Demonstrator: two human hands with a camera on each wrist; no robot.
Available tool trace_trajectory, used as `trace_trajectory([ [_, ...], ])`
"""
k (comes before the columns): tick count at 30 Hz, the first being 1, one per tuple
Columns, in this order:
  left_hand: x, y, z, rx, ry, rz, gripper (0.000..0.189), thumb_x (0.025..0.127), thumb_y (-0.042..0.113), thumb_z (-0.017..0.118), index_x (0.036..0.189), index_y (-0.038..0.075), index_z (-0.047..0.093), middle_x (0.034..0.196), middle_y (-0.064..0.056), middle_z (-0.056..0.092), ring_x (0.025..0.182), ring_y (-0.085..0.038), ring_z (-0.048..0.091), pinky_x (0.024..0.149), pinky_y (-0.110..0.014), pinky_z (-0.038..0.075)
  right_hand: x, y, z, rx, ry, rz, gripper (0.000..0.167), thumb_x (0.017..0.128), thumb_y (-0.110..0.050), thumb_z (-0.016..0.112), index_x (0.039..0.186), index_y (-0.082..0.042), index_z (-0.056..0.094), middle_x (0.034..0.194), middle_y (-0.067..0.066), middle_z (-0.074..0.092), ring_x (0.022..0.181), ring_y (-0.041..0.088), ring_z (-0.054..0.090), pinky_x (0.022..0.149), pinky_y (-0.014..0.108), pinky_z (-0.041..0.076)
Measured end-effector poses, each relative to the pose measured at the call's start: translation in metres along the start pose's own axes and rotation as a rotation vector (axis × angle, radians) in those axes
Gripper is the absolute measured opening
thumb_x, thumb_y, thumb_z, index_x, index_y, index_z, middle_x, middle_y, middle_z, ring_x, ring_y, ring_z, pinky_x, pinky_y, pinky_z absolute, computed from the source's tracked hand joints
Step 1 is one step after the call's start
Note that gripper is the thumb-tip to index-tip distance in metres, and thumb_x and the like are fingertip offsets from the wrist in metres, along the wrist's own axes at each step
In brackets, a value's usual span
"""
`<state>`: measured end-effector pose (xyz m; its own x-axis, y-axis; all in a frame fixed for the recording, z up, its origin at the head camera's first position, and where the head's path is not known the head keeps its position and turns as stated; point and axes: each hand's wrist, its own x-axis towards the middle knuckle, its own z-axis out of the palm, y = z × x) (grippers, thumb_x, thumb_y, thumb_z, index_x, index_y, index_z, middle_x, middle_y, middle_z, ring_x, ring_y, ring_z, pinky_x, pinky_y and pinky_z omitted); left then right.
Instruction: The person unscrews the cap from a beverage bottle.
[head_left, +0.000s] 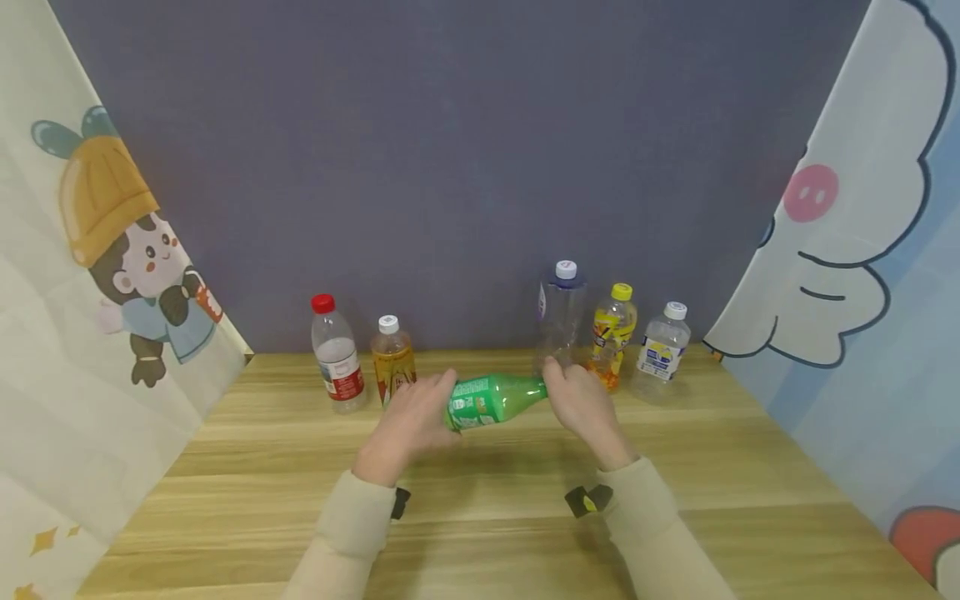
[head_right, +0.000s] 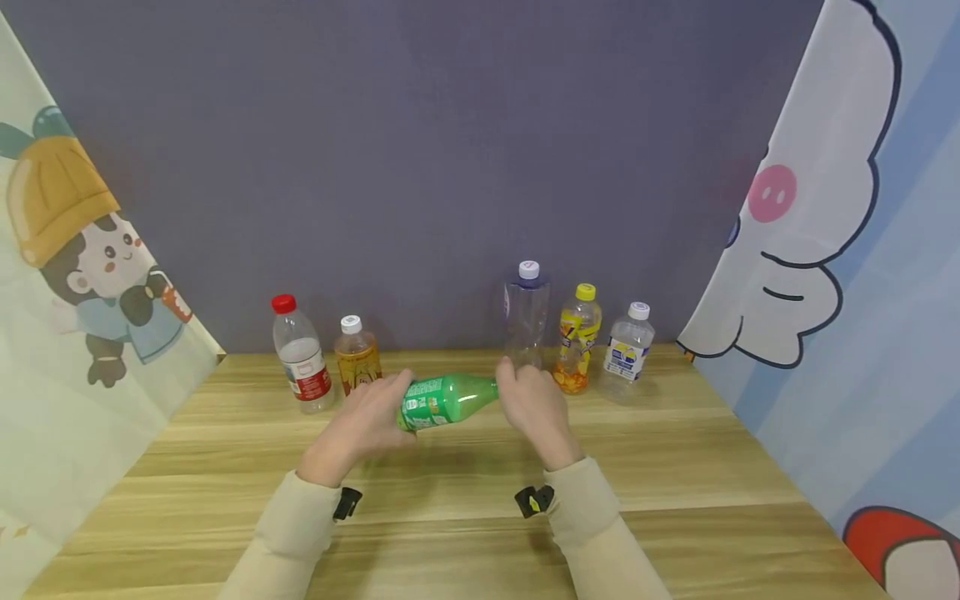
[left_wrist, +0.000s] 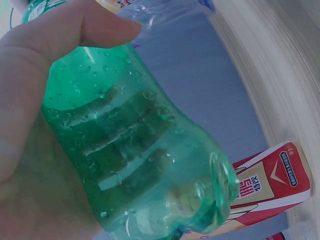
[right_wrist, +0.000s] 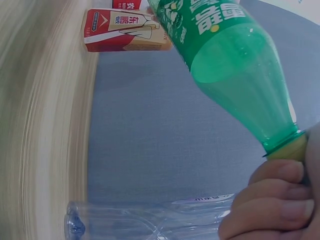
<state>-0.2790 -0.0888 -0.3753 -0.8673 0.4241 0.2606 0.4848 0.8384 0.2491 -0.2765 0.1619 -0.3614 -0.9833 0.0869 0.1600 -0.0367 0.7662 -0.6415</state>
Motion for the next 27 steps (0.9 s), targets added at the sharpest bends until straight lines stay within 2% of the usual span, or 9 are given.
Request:
trace_trajectory([
  [3,-0.0001,-0.0002,-0.0008,-0.018,-0.001,0.011,0.069,0.063,0.026,0.091,0.121,0.013,0.056,0.093,0.004,0.061,0.082,-0.016,0.058,0.077,-0.040,0.049,-0.0001,-0.0006,0.0006,0.015,0.036,-0.036,0.058,0.105,-0.047,0.025,0.066,-0.012,0.050,0.071,0.012,0.058,0.068,0.028,0.055,0.067,0.041,0.045],
  [7,-0.0005,-0.0011,-0.0015,-0.067,-0.021,0.023,0.069,0.062,0.026,0.092,0.119,0.014,0.057,0.091,0.006,0.061,0.077,-0.013,0.056,0.072,-0.036,0.050,-0.0001,-0.0008,0.0017,0.045,0.068,-0.077,0.053,0.104,-0.043,0.027,0.061,-0.016,0.042,0.061,0.009,0.050,0.062,0.027,0.051,0.062,0.037,0.040],
  [11,-0.0016,-0.0016,-0.0022,-0.117,-0.049,0.017,0.069,0.062,0.025,0.093,0.120,0.013,0.057,0.091,0.007,0.062,0.076,-0.012,0.057,0.071,-0.035,0.051,0.0000,-0.0017,0.0021,0.073,0.092,-0.112,0.052,0.103,-0.039,0.029,0.058,-0.016,0.039,0.058,0.007,0.047,0.059,0.025,0.048,0.060,0.036,0.039],
  [16,-0.0023,-0.0031,-0.0039,-0.132,-0.052,0.028,0.068,0.062,0.026,0.093,0.118,0.015,0.057,0.090,0.007,0.061,0.076,-0.011,0.057,0.070,-0.035,0.051,0.0007,-0.0015,0.0034,0.079,0.121,-0.150,0.051,0.102,-0.035,0.031,0.055,-0.017,0.037,0.054,0.006,0.044,0.055,0.024,0.046,0.056,0.035,0.037],
  [23,-0.0038,-0.0028,-0.0065,-0.163,-0.072,0.037,0.062,0.063,0.023,0.092,0.113,0.017,0.056,0.087,0.007,0.060,0.075,-0.011,0.057,0.068,-0.033,0.050,0.0011,0.0019,0.0053,0.143,0.148,-0.216,0.052,0.102,-0.028,0.036,0.051,-0.017,0.036,0.048,-0.002,0.034,0.047,0.017,0.030,0.049,0.033,0.029],
  [27,-0.0046,-0.0041,-0.0065,-0.201,-0.093,0.034,0.060,0.064,0.021,0.091,0.112,0.018,0.055,0.087,0.007,0.060,0.075,-0.011,0.057,0.066,-0.033,0.051,0.0015,0.0028,0.0064,0.166,0.153,-0.244,0.053,0.102,-0.025,0.038,0.050,-0.017,0.036,0.047,-0.004,0.032,0.045,0.015,0.027,0.047,0.031,0.027],
])
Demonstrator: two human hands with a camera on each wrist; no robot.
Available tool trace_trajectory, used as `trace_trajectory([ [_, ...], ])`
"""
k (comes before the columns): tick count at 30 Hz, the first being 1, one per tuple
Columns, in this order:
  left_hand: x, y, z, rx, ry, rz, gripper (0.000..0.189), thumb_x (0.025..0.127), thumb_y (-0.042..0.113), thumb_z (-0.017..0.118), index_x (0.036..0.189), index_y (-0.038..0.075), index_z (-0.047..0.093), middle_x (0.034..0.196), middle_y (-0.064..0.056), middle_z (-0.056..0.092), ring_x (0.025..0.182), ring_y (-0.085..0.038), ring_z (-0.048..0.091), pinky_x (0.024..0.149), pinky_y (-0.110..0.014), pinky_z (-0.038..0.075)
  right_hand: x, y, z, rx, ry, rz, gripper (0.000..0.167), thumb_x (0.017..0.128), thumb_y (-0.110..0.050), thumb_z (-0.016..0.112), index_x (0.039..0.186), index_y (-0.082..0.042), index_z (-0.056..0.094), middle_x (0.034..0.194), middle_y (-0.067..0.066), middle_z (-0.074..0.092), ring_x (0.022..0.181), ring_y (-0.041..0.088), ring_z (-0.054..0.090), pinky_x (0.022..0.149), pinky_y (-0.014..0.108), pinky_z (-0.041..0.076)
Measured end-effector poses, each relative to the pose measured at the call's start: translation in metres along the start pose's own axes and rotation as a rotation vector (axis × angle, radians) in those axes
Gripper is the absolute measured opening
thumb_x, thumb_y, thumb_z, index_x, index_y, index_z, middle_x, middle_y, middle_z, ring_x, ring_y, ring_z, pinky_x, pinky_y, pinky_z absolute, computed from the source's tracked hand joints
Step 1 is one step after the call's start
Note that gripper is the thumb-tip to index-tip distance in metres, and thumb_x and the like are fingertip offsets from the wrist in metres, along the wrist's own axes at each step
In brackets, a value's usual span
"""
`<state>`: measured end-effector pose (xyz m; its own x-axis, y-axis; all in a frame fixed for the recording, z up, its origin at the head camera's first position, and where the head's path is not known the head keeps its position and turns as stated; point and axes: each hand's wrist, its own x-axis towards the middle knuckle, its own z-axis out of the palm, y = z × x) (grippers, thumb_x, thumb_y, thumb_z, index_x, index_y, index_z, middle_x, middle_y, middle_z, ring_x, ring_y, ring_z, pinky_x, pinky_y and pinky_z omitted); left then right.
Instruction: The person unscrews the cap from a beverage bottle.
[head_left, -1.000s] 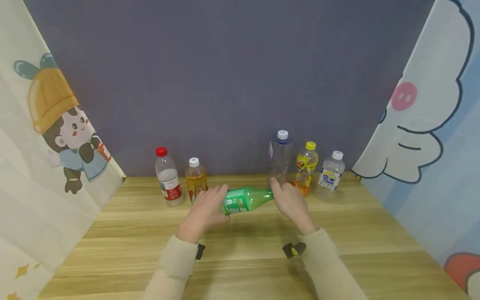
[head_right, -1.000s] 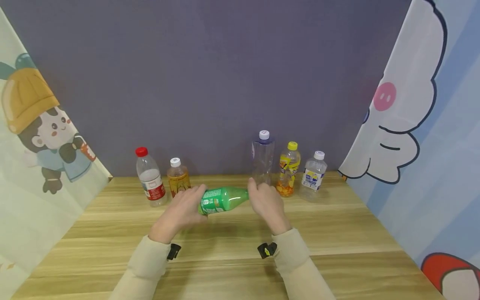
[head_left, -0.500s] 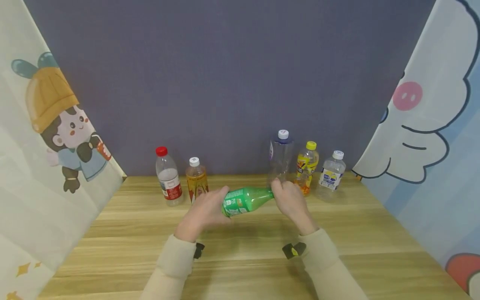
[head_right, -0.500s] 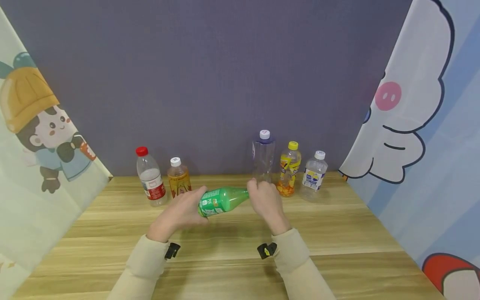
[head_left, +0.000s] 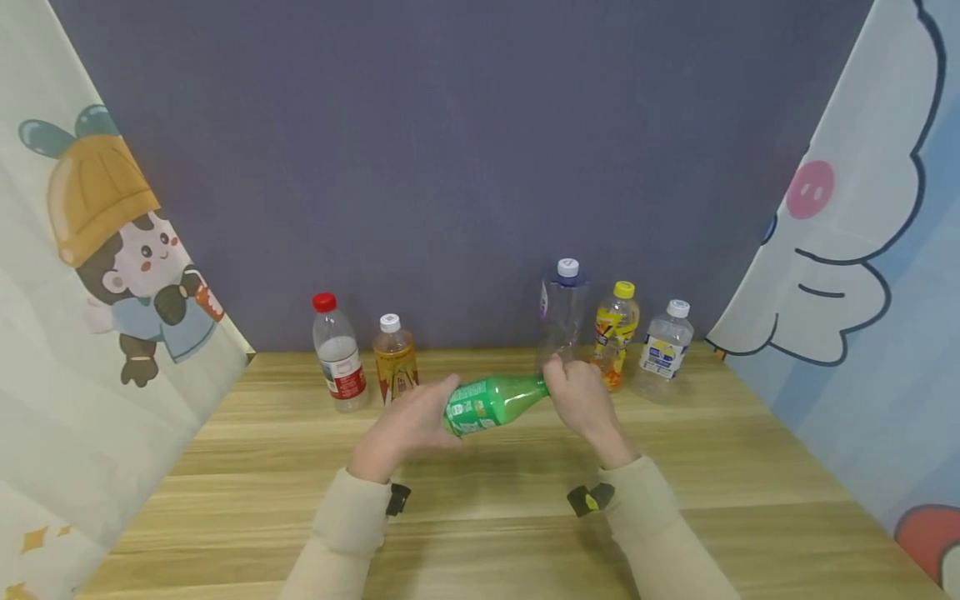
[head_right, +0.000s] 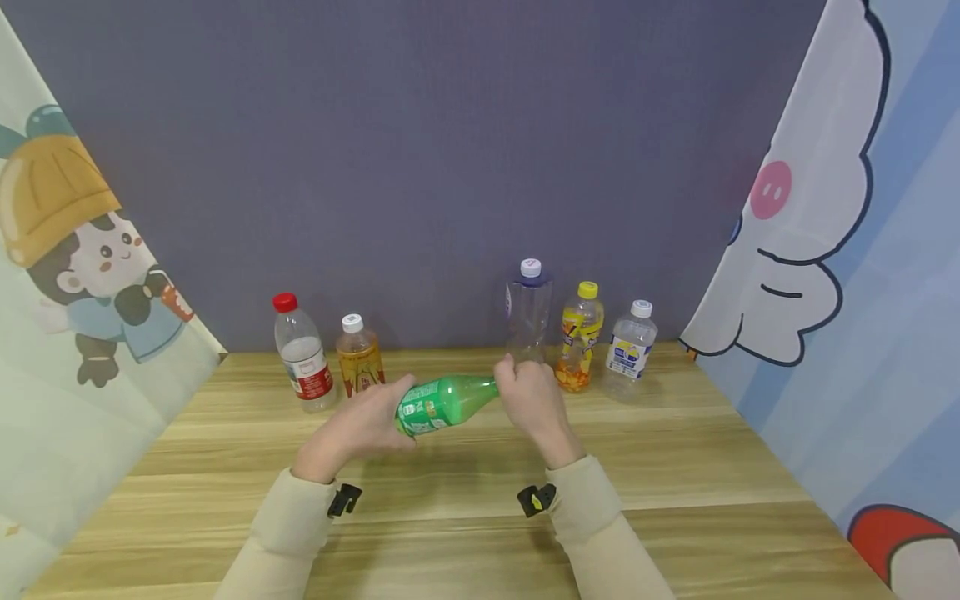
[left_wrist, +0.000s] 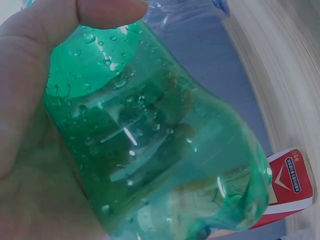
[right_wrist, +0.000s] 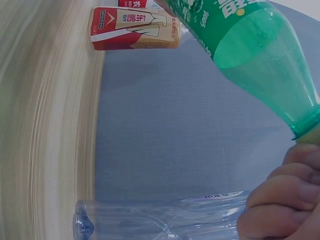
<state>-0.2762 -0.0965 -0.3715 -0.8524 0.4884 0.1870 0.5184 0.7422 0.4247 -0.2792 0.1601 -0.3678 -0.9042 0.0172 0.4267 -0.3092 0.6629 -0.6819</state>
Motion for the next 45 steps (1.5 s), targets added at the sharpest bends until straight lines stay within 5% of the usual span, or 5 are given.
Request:
trace_trajectory([
  [13,-0.001,0.001,-0.002,-0.052,-0.047,0.007,0.059,0.065,0.019,0.090,0.112,0.018,0.056,0.087,0.007,0.061,0.075,-0.011,0.058,0.066,-0.032,0.051,-0.002,0.002,0.000,0.041,0.015,-0.063,0.052,0.100,-0.025,0.041,0.049,-0.017,0.034,0.043,-0.010,0.028,0.043,0.010,0.024,0.043,0.024,0.019],
  [24,-0.001,-0.003,0.001,-0.102,-0.092,0.001,0.058,0.066,0.014,0.088,0.114,0.017,0.056,0.091,0.006,0.061,0.080,-0.013,0.059,0.070,-0.034,0.052,-0.001,0.004,-0.002,0.070,0.034,-0.240,0.051,0.098,-0.018,0.045,0.048,-0.019,0.033,0.043,-0.013,0.028,0.042,0.003,0.022,0.041,0.022,0.018],
  [36,0.003,-0.001,0.004,0.051,-0.006,-0.026,0.063,0.063,0.020,0.092,0.114,0.018,0.056,0.090,0.007,0.060,0.079,-0.013,0.058,0.070,-0.036,0.051,0.000,-0.003,-0.013,-0.060,-0.179,0.094,0.062,0.104,-0.056,0.038,0.059,-0.013,0.043,0.056,0.000,0.042,0.052,0.017,0.039,0.052,0.033,0.036],
  [43,0.008,0.000,0.006,0.204,0.057,0.022,0.063,0.060,0.024,0.093,0.111,0.015,0.056,0.090,0.005,0.059,0.081,-0.016,0.057,0.072,-0.036,0.051,-0.001,-0.006,-0.016,-0.176,-0.215,0.188,0.094,0.098,-0.075,0.021,0.103,0.003,0.073,0.101,0.018,0.072,0.088,0.034,0.068,0.081,0.051,0.051],
  [45,0.008,0.001,0.006,0.222,0.067,0.028,0.063,0.060,0.024,0.093,0.110,0.014,0.057,0.091,0.004,0.060,0.082,-0.017,0.058,0.073,-0.037,0.052,0.000,-0.006,-0.015,-0.169,-0.205,0.197,0.093,0.098,-0.076,0.018,0.092,0.001,0.071,0.091,0.016,0.070,0.081,0.032,0.066,0.078,0.048,0.051],
])
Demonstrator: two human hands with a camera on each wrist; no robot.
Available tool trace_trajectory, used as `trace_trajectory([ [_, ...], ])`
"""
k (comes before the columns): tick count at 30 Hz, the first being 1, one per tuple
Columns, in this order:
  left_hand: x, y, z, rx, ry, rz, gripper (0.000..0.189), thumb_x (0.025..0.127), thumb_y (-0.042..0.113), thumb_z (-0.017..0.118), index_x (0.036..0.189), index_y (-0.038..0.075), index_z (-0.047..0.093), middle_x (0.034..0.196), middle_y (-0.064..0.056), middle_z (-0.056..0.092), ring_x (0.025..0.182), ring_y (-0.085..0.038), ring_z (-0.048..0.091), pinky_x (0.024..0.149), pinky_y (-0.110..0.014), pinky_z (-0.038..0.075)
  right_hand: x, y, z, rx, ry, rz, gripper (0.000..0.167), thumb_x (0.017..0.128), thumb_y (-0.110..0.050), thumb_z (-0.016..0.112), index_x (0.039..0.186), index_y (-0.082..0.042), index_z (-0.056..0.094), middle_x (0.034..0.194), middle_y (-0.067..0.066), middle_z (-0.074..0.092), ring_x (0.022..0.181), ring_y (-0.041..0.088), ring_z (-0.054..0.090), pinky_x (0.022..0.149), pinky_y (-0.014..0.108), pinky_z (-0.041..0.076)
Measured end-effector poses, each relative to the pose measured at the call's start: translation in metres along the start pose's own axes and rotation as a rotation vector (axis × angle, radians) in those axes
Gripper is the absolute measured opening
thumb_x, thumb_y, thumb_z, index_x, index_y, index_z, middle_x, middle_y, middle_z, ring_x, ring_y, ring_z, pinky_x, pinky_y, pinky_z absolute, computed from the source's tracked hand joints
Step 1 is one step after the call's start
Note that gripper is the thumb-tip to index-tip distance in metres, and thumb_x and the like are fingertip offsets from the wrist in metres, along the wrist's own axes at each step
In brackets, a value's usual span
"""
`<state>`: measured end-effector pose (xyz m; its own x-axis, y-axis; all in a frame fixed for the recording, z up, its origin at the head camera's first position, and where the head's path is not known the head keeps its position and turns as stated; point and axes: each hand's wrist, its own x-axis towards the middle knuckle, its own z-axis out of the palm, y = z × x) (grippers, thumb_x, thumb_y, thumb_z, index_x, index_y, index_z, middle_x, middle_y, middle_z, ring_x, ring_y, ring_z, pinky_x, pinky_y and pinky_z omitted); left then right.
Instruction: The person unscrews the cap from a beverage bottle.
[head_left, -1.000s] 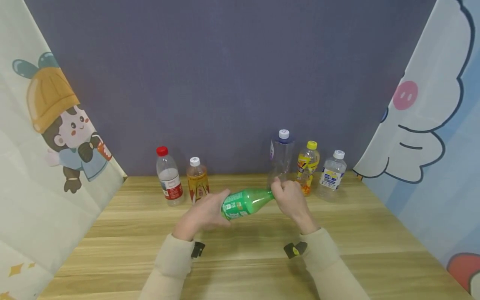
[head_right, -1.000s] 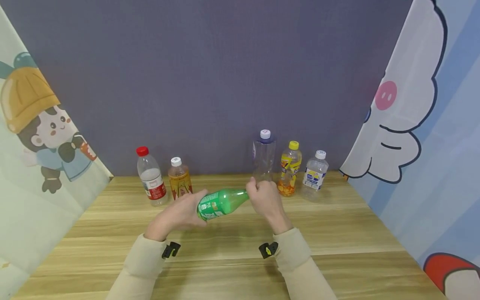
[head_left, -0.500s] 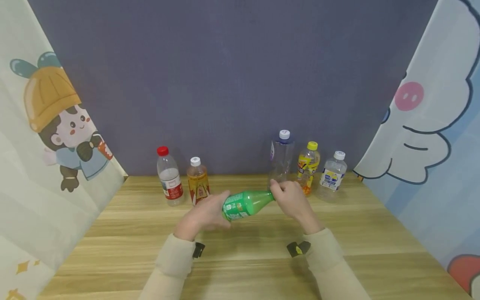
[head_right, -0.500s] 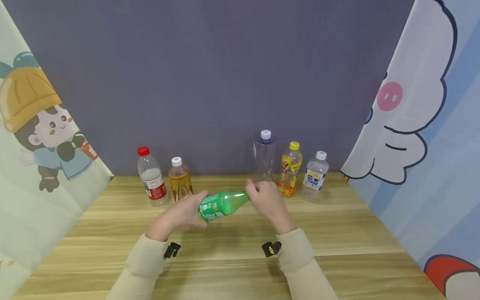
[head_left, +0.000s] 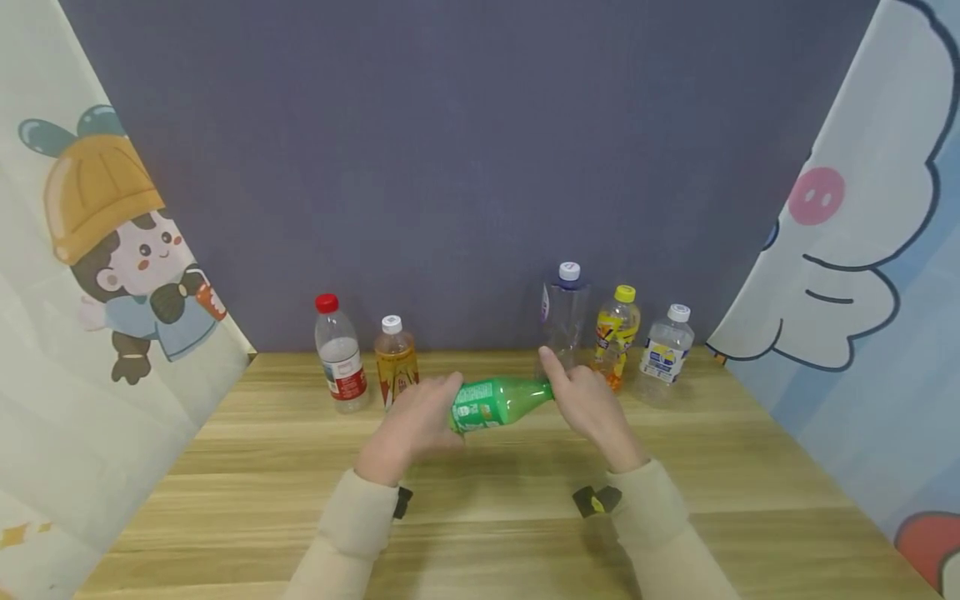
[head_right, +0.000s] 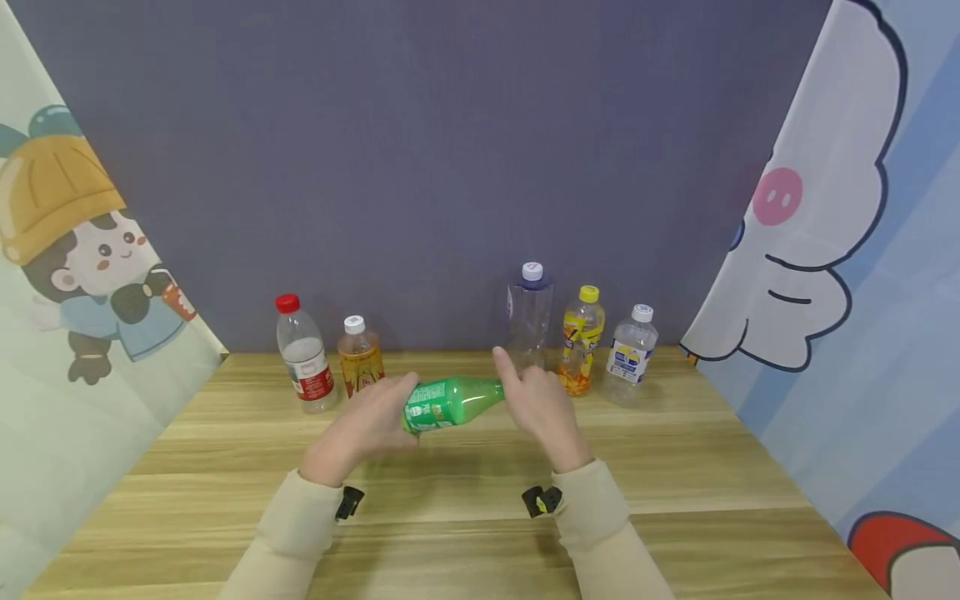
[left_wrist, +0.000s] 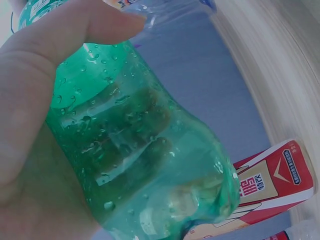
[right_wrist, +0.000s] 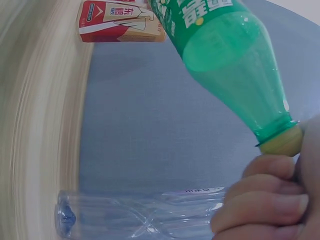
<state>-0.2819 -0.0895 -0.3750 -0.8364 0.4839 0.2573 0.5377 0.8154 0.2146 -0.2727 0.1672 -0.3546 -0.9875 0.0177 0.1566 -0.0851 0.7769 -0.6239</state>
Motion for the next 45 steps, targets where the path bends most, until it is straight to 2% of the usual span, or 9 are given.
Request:
trace_trajectory([
  [3,0.000,0.000,0.000,-0.003,0.005,0.001,0.062,0.062,0.023,0.093,0.111,0.014,0.056,0.092,0.003,0.060,0.084,-0.018,0.059,0.074,-0.037,0.052,0.001,0.001,0.002,0.034,0.043,-0.020,0.077,0.102,-0.069,0.022,0.069,-0.007,0.056,0.068,0.008,0.056,0.063,0.025,0.054,0.065,0.040,0.045],
  [6,-0.001,0.001,-0.001,-0.051,-0.003,-0.007,0.062,0.062,0.021,0.094,0.111,0.015,0.056,0.091,0.004,0.061,0.083,-0.017,0.059,0.074,-0.037,0.052,0.002,0.001,0.005,0.073,0.091,-0.074,0.064,0.106,-0.056,0.030,0.059,-0.013,0.042,0.056,0.003,0.041,0.052,0.020,0.041,0.055,0.035,0.037],
  [8,-0.002,0.000,-0.002,-0.089,-0.013,-0.016,0.062,0.062,0.020,0.094,0.112,0.015,0.056,0.091,0.004,0.061,0.082,-0.016,0.059,0.073,-0.038,0.052,0.002,0.002,0.007,0.095,0.120,-0.109,0.060,0.106,-0.048,0.034,0.056,-0.014,0.039,0.052,0.000,0.037,0.049,0.017,0.035,0.051,0.034,0.034],
  [18,-0.004,-0.001,-0.005,-0.180,-0.034,-0.037,0.062,0.061,0.016,0.093,0.111,0.018,0.056,0.089,0.008,0.060,0.078,-0.012,0.057,0.072,-0.035,0.051,0.002,0.002,0.009,0.172,0.222,-0.237,0.057,0.104,-0.032,0.044,0.050,-0.016,0.036,0.045,-0.006,0.031,0.044,0.012,0.027,0.045,0.030,0.028],
  [25,-0.005,-0.002,-0.006,-0.207,-0.039,-0.021,0.062,0.061,0.016,0.093,0.110,0.018,0.056,0.088,0.007,0.060,0.077,-0.012,0.057,0.069,-0.035,0.050,0.001,0.003,0.010,0.191,0.272,-0.322,0.056,0.102,-0.026,0.046,0.048,-0.017,0.034,0.042,-0.010,0.029,0.042,0.007,0.024,0.042,0.026,0.023],
  [33,-0.007,-0.005,-0.007,-0.296,-0.096,-0.029,0.059,0.064,0.014,0.091,0.110,0.019,0.055,0.088,0.007,0.061,0.077,-0.013,0.058,0.066,-0.034,0.051,0.004,0.007,0.012,0.157,0.353,-0.563,0.052,0.097,-0.013,0.049,0.048,-0.019,0.032,0.043,-0.014,0.026,0.042,-0.002,0.021,0.040,0.024,0.020],
  [37,-0.006,-0.004,-0.008,-0.289,-0.095,-0.034,0.059,0.064,0.015,0.091,0.111,0.019,0.055,0.088,0.007,0.061,0.076,-0.013,0.058,0.064,-0.034,0.051,0.003,0.006,0.010,0.158,0.320,-0.511,0.053,0.101,-0.018,0.046,0.049,-0.019,0.034,0.044,-0.013,0.028,0.042,0.002,0.024,0.041,0.025,0.024],
  [42,-0.004,-0.003,-0.007,-0.214,-0.070,-0.040,0.061,0.062,0.017,0.091,0.112,0.019,0.056,0.088,0.008,0.060,0.076,-0.012,0.057,0.068,-0.034,0.050,0.001,0.004,0.006,0.143,0.180,-0.316,0.056,0.108,-0.036,0.036,0.056,-0.017,0.040,0.051,-0.004,0.036,0.048,0.014,0.034,0.052,0.032,0.036],
  [45,-0.004,-0.003,-0.006,-0.157,-0.052,-0.041,0.063,0.061,0.019,0.093,0.113,0.018,0.057,0.088,0.008,0.060,0.076,-0.012,0.056,0.069,-0.035,0.049,0.000,0.004,0.005,0.107,0.100,-0.211,0.060,0.109,-0.048,0.027,0.061,-0.015,0.043,0.057,0.001,0.041,0.053,0.019,0.041,0.061,0.037,0.042],
])
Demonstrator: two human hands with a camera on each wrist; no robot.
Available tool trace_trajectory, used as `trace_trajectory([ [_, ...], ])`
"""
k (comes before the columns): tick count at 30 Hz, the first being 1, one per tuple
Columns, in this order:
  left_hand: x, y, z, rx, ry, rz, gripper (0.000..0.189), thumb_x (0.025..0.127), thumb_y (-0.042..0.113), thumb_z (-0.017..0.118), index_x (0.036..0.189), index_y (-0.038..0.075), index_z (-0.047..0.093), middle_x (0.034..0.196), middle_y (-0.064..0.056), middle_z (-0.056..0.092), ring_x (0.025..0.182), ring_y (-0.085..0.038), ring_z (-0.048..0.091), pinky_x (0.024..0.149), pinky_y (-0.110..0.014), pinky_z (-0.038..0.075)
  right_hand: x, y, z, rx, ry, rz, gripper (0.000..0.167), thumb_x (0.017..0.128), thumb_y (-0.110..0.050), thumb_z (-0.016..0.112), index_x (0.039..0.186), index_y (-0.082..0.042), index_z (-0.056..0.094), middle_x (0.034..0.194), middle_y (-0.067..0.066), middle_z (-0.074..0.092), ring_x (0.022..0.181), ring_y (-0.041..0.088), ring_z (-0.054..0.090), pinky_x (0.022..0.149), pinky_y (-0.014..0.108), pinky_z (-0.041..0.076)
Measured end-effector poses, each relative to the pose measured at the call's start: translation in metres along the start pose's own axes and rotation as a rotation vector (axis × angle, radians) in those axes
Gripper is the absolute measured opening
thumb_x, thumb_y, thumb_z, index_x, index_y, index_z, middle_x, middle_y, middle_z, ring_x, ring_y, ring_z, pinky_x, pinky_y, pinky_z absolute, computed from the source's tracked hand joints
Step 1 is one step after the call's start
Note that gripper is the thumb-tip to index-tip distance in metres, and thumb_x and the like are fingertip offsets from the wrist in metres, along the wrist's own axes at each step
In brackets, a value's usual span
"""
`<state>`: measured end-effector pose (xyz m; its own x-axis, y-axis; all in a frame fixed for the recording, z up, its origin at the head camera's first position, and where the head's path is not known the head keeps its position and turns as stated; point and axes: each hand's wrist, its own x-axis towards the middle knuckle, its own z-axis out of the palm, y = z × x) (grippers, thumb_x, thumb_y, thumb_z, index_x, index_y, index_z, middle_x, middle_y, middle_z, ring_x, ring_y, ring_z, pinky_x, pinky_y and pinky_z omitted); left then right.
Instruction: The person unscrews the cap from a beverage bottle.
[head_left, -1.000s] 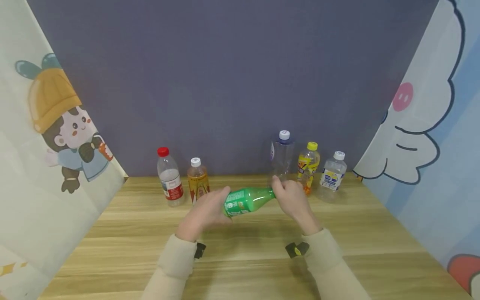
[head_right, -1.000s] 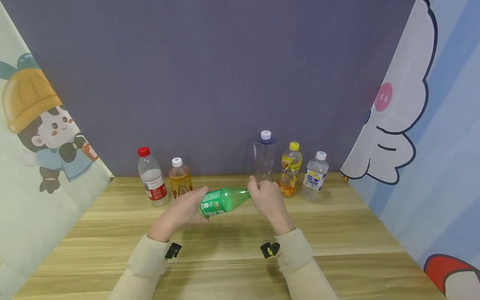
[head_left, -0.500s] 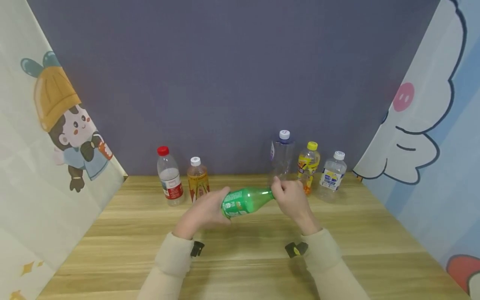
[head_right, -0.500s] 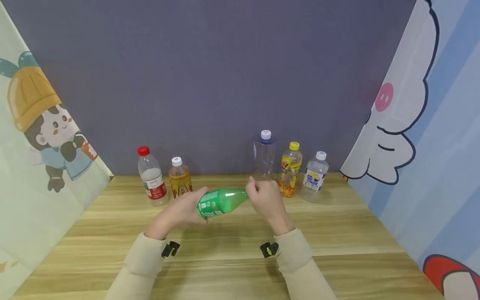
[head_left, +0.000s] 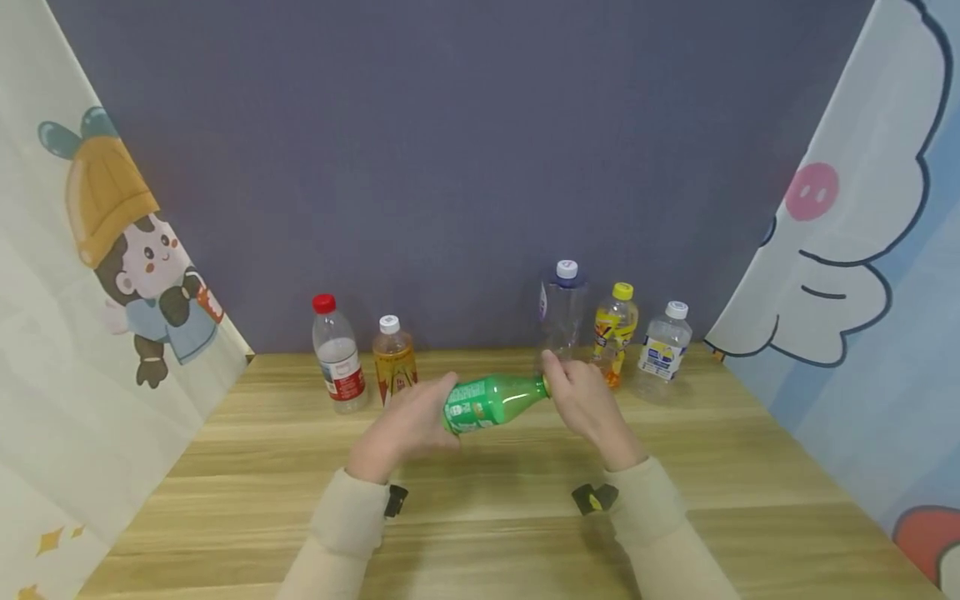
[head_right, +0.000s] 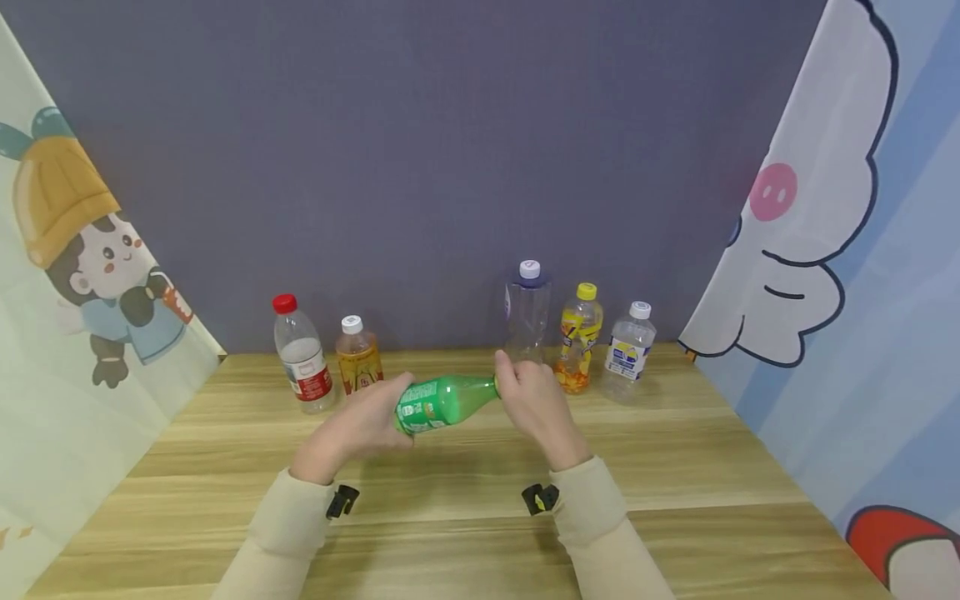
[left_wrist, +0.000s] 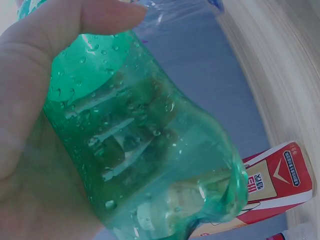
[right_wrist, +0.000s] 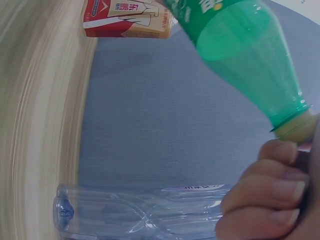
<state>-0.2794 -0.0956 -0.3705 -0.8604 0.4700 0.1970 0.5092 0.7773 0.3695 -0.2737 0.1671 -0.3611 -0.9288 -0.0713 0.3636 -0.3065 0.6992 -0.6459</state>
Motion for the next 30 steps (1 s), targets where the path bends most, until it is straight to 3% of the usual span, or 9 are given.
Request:
trace_trajectory([
  [9,0.0035,0.0012,0.0041,0.169,0.072,0.041,0.066,0.060,0.023,0.096,0.112,0.015,0.058,0.092,0.003,0.062,0.083,-0.018,0.059,0.074,-0.039,0.052,0.0007,-0.0031,-0.0035,-0.145,-0.114,0.192,0.068,0.107,-0.054,0.020,0.076,-0.007,0.059,0.082,0.014,0.064,0.079,0.031,0.062,0.081,0.050,0.049],
  [14,0.0034,0.0025,0.0041,0.176,0.079,0.043,0.065,0.060,0.023,0.096,0.112,0.015,0.058,0.093,0.002,0.063,0.084,-0.019,0.060,0.075,-0.040,0.052,0.0010,-0.0049,-0.0027,-0.132,-0.103,0.218,0.069,0.106,-0.056,0.021,0.076,-0.007,0.060,0.077,0.012,0.061,0.074,0.030,0.061,0.074,0.046,0.049],
  [21,0.0021,0.0020,0.0025,0.153,0.074,0.022,0.067,0.061,0.023,0.094,0.116,0.015,0.057,0.094,0.004,0.062,0.083,-0.016,0.058,0.074,-0.038,0.051,0.0005,-0.0064,-0.0003,-0.046,-0.011,0.145,0.057,0.106,-0.042,0.032,0.057,-0.015,0.043,0.053,0.001,0.041,0.050,0.019,0.038,0.052,0.034,0.034],
  [26,0.0010,0.0025,0.0006,0.114,0.062,0.011,0.067,0.062,0.022,0.094,0.117,0.015,0.057,0.093,0.005,0.062,0.081,-0.015,0.057,0.072,-0.037,0.051,-0.0002,-0.0064,0.0006,-0.028,0.056,0.077,0.056,0.105,-0.036,0.036,0.053,-0.014,0.040,0.049,-0.001,0.038,0.047,0.017,0.033,0.048,0.033,0.030],
  [30,-0.0006,0.0020,0.0001,0.076,0.054,0.006,0.067,0.062,0.021,0.093,0.118,0.015,0.057,0.091,0.005,0.061,0.080,-0.014,0.057,0.071,-0.036,0.050,-0.0004,-0.0030,0.0025,-0.031,0.113,-0.032,0.056,0.105,-0.033,0.038,0.052,-0.015,0.038,0.047,-0.003,0.035,0.045,0.015,0.031,0.046,0.032,0.029],
])
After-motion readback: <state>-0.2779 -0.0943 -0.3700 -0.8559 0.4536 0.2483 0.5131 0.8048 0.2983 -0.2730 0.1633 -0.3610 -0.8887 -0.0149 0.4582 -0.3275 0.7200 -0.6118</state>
